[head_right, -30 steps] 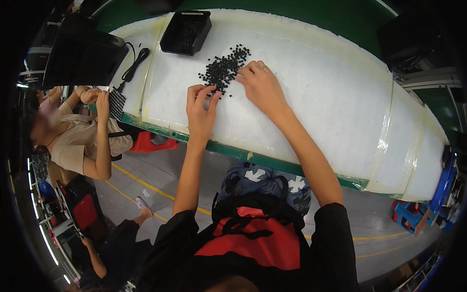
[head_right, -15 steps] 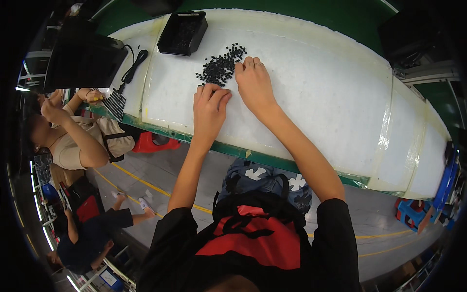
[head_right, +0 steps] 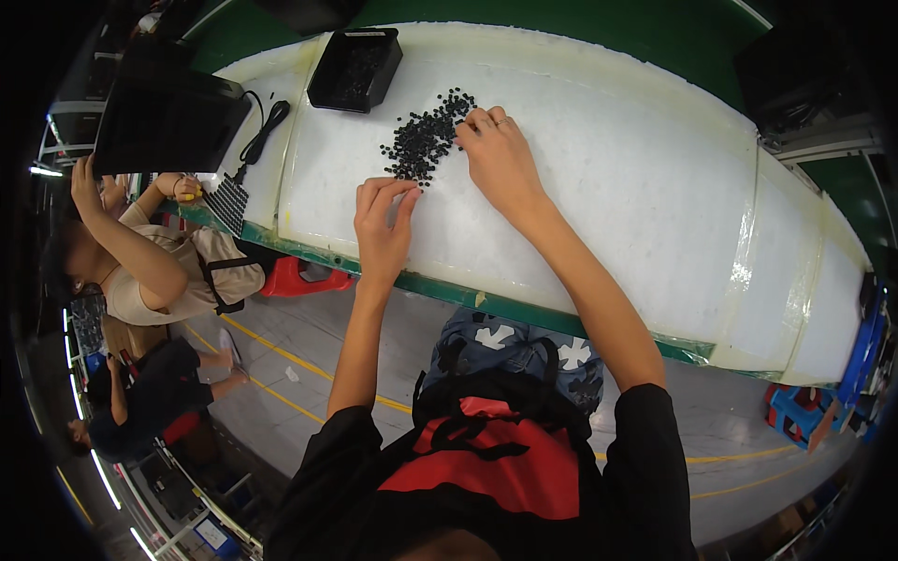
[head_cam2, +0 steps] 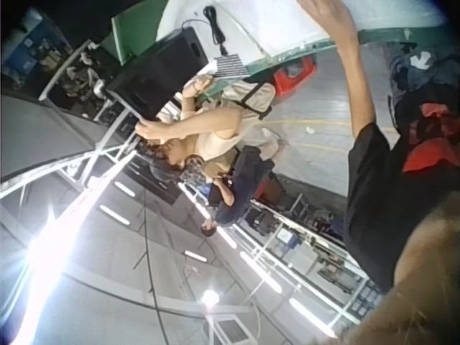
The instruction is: Applying small rubber feet to the bottom of an electronic housing on an assembly line.
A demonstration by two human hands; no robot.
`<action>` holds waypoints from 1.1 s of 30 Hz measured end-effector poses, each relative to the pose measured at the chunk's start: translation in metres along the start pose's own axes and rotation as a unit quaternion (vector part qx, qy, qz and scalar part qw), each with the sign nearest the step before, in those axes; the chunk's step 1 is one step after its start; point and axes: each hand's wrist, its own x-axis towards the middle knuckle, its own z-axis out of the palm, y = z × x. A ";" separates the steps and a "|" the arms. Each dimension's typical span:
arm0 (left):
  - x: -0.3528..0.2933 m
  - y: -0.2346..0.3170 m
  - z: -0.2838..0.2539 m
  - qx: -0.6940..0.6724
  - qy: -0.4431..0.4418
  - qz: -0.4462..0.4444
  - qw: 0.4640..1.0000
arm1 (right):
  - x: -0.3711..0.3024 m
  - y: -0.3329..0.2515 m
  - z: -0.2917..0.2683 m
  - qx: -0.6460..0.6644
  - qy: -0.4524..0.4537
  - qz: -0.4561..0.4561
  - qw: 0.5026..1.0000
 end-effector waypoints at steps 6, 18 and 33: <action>0.000 -0.009 -0.017 -0.033 0.017 -0.048 0.998 | 0.005 0.002 0.001 -0.037 -0.015 0.020 0.999; 0.145 -0.054 -0.043 0.027 0.096 -0.027 0.995 | 0.000 0.003 -0.001 0.010 0.020 0.026 0.999; 0.154 -0.063 -0.035 0.195 0.061 -0.027 0.978 | 0.000 0.004 0.000 0.034 0.019 0.026 0.999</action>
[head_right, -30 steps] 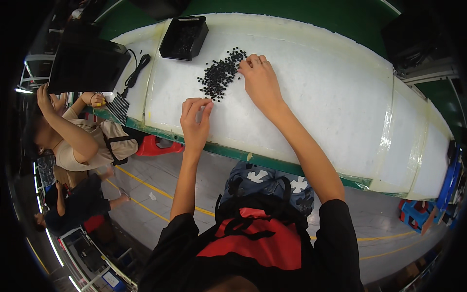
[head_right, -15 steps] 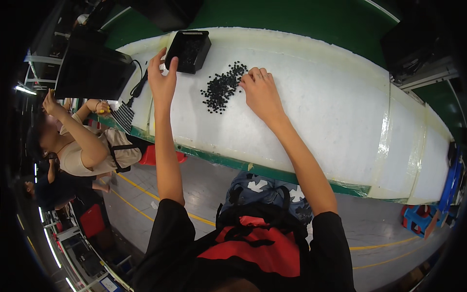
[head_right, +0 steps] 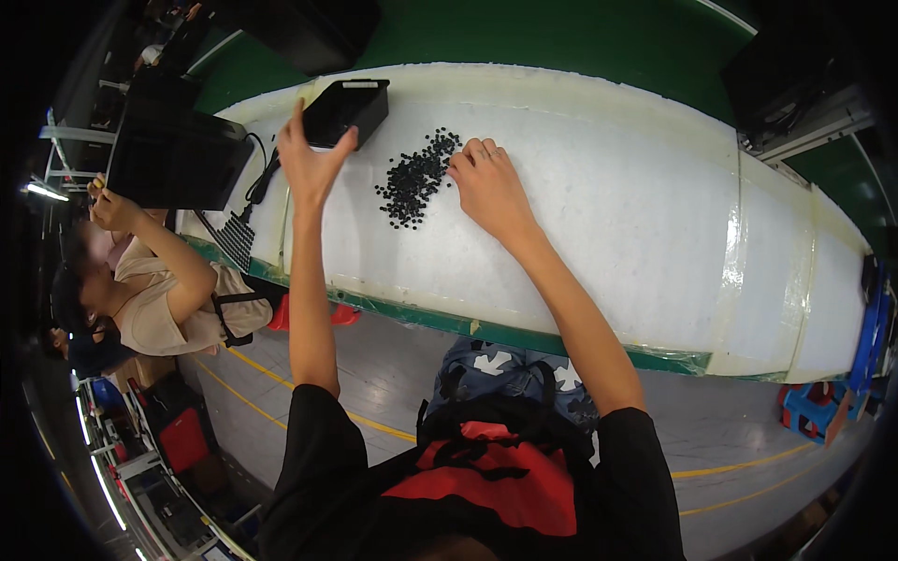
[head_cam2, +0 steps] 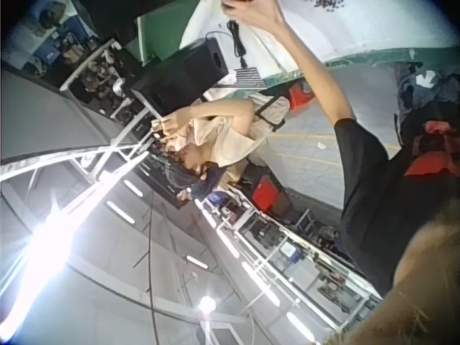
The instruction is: Applying small rubber feet to the bottom of an electronic housing on an assembly line.
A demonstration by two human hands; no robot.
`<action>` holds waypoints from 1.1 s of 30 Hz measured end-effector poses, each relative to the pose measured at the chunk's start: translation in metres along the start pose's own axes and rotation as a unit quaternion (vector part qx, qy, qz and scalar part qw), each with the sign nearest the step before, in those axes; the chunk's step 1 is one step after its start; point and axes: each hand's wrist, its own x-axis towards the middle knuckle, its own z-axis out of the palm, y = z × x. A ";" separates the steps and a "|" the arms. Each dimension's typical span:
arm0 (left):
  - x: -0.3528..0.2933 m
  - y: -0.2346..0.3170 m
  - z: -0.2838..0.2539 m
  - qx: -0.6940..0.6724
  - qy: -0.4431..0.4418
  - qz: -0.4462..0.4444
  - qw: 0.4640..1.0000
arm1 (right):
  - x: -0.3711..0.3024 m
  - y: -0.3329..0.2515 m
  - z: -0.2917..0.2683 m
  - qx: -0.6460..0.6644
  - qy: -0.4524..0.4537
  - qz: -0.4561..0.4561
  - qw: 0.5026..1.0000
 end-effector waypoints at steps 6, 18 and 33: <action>-0.001 0.011 -0.002 0.041 0.023 0.013 0.999 | -0.002 0.001 -0.006 -0.002 0.003 0.006 1.000; -0.054 0.009 0.023 -0.177 0.015 -0.048 0.983 | -0.004 -0.005 -0.007 0.033 -0.012 -0.001 0.999; -0.141 0.061 0.031 -0.149 -0.053 -0.135 0.978 | 0.029 -0.031 0.045 -0.048 -0.019 0.003 0.999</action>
